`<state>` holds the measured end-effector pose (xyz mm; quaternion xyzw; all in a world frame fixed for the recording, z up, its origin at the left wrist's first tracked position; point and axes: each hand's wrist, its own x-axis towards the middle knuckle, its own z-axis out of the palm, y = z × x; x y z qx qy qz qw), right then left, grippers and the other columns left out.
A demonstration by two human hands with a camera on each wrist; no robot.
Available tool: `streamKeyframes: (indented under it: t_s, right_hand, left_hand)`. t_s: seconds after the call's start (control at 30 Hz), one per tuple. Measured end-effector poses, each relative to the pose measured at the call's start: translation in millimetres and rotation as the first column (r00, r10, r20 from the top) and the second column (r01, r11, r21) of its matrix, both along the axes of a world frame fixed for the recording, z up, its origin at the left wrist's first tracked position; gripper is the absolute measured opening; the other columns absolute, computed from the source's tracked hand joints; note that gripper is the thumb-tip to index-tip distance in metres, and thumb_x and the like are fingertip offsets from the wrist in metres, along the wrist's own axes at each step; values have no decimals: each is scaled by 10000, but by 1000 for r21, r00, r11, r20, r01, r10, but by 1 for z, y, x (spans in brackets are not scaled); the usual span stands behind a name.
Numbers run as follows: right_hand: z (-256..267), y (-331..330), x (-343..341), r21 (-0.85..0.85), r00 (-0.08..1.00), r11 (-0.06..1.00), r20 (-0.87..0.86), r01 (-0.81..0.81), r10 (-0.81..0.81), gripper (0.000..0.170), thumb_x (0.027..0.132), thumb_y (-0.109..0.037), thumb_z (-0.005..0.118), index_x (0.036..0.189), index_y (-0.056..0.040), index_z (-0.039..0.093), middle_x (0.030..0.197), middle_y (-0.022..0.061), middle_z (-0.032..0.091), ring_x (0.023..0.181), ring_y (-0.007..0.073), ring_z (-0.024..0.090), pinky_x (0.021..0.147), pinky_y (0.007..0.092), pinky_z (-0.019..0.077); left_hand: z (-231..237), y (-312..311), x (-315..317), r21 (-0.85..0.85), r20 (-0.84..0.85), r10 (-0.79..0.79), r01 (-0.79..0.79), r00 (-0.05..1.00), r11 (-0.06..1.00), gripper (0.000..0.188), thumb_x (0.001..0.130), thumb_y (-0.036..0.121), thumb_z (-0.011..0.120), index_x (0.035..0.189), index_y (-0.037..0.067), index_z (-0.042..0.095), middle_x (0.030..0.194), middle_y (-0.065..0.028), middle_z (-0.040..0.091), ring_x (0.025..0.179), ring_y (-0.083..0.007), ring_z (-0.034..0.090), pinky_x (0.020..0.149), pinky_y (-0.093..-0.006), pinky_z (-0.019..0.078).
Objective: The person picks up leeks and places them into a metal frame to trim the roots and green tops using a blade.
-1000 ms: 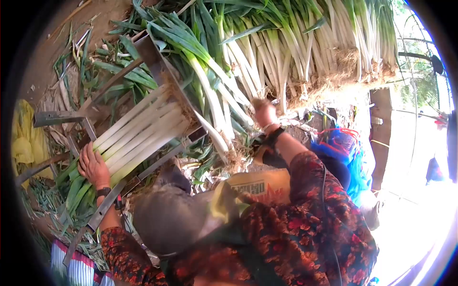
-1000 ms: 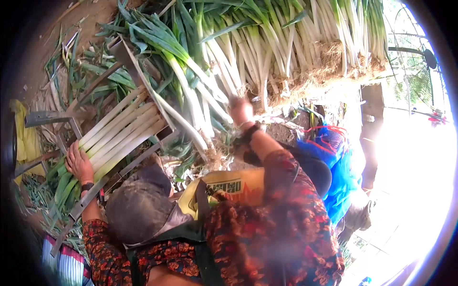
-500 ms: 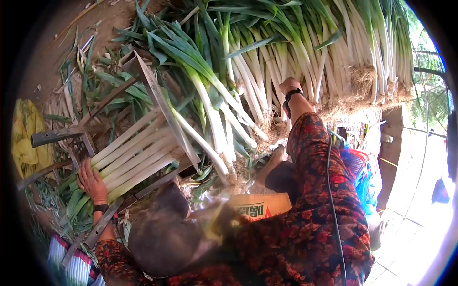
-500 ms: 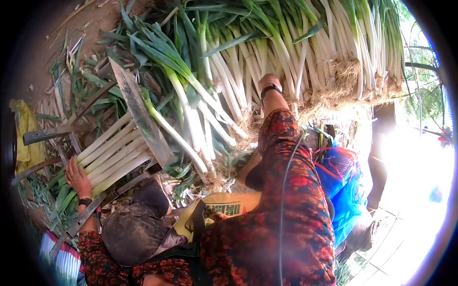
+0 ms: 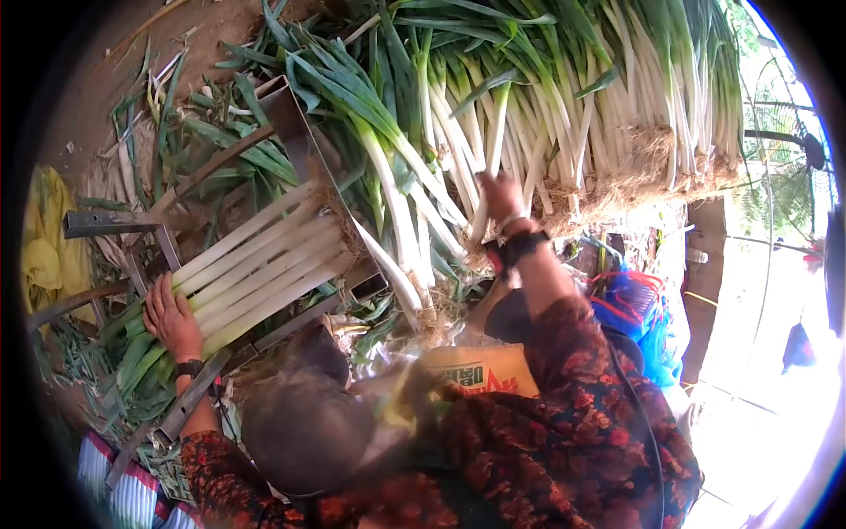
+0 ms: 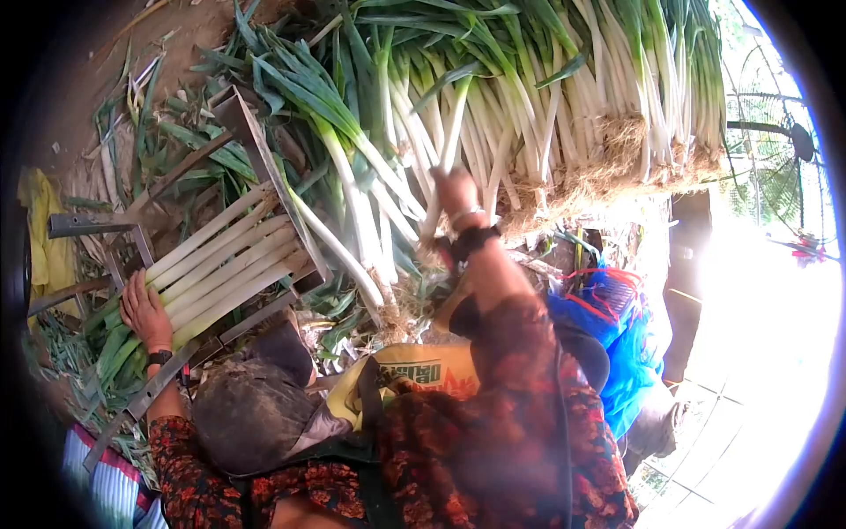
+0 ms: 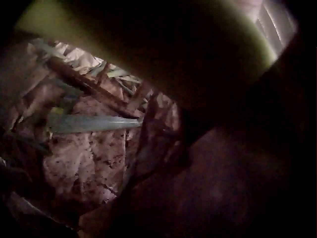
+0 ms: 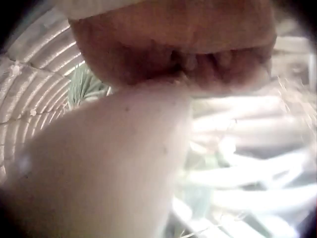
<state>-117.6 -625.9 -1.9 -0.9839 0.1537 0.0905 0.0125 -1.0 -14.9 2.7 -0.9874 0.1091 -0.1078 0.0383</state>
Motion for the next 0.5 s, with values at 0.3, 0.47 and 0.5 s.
streamKeyframes:
  t_s: [0.3, 0.47, 0.5]
  right_hand:
    - [-56, 180, -146, 708, 561, 25, -538, 706, -629, 323, 819, -274, 617, 955, 18, 631, 873, 200, 663, 785, 267, 669, 679, 347, 546]
    - [14, 114, -69, 788, 521, -445, -615, 425, -592, 289, 838, -316, 641, 915, -46, 575, 687, 82, 550, 514, 223, 515, 499, 362, 467]
    - [32, 115, -62, 806, 430, -413, -580, 423, -691, 303, 846, -344, 645, 960, -68, 593, 706, 62, 555, 501, 212, 501, 488, 353, 458]
  left_hand:
    - [1, 4, 0, 22, 20, -6, 5, 1000, 1000, 406, 947, 292, 455, 1348, 233, 466, 1379, 39, 464, 1309, -197, 374, 1084, -451, 215]
    - [-3, 7, 0, 26, 38, 33, -34, 999, 999, 412, 929, 314, 493, 1336, 250, 473, 1375, 60, 463, 1309, -181, 368, 1086, -454, 210]
    - [-2, 6, -2, 22, 35, 36, -37, 999, 999, 411, 928, 319, 495, 1333, 251, 475, 1375, 66, 462, 1309, -178, 367, 1085, -454, 211]
